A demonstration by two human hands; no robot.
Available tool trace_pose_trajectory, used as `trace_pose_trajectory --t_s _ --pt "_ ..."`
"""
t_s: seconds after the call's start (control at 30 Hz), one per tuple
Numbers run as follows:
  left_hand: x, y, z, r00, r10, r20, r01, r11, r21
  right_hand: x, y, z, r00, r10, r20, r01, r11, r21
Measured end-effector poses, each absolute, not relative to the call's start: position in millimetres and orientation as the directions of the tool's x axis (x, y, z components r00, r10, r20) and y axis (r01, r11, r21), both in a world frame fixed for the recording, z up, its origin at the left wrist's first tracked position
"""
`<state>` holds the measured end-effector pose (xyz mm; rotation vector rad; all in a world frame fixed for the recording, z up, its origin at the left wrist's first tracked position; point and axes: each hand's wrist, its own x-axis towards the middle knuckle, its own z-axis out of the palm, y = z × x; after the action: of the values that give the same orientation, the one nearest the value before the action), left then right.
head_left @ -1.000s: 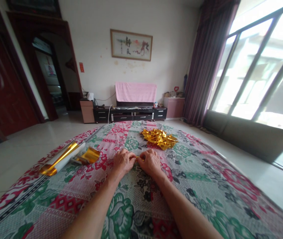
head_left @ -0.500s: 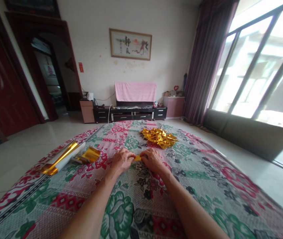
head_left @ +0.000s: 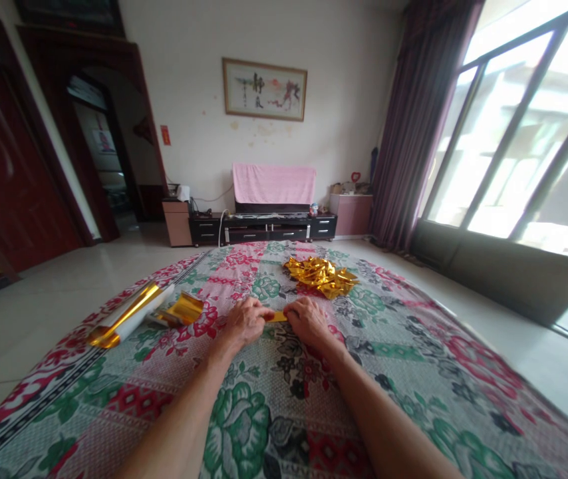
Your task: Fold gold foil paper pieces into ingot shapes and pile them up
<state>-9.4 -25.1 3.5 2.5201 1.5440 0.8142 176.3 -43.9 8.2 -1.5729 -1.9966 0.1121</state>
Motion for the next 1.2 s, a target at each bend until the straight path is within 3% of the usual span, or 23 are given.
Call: trace_pose_trajectory --t_s 0.37,0.93,1.2 --pt "-4.2 -28.1 3.6 0.388 0.759 0.522 0.726 -0.601 0.334 174.4 -49.4 6.9 -0.076 0.894 0.442 0.847 0.291 -0.444" --pt "2.6 -30.5 8.6 0.295 0.736 0.609 0.62 -0.633 0.464 174.8 -47.5 9.0 -0.064 0.692 0.719 0.597 0.604 -0.528" --pt "1.7 -24.9 3.0 0.25 0.752 0.61 0.579 -0.621 0.528 174.6 -48.2 9.1 -0.038 0.665 0.745 0.588 0.618 -0.522"
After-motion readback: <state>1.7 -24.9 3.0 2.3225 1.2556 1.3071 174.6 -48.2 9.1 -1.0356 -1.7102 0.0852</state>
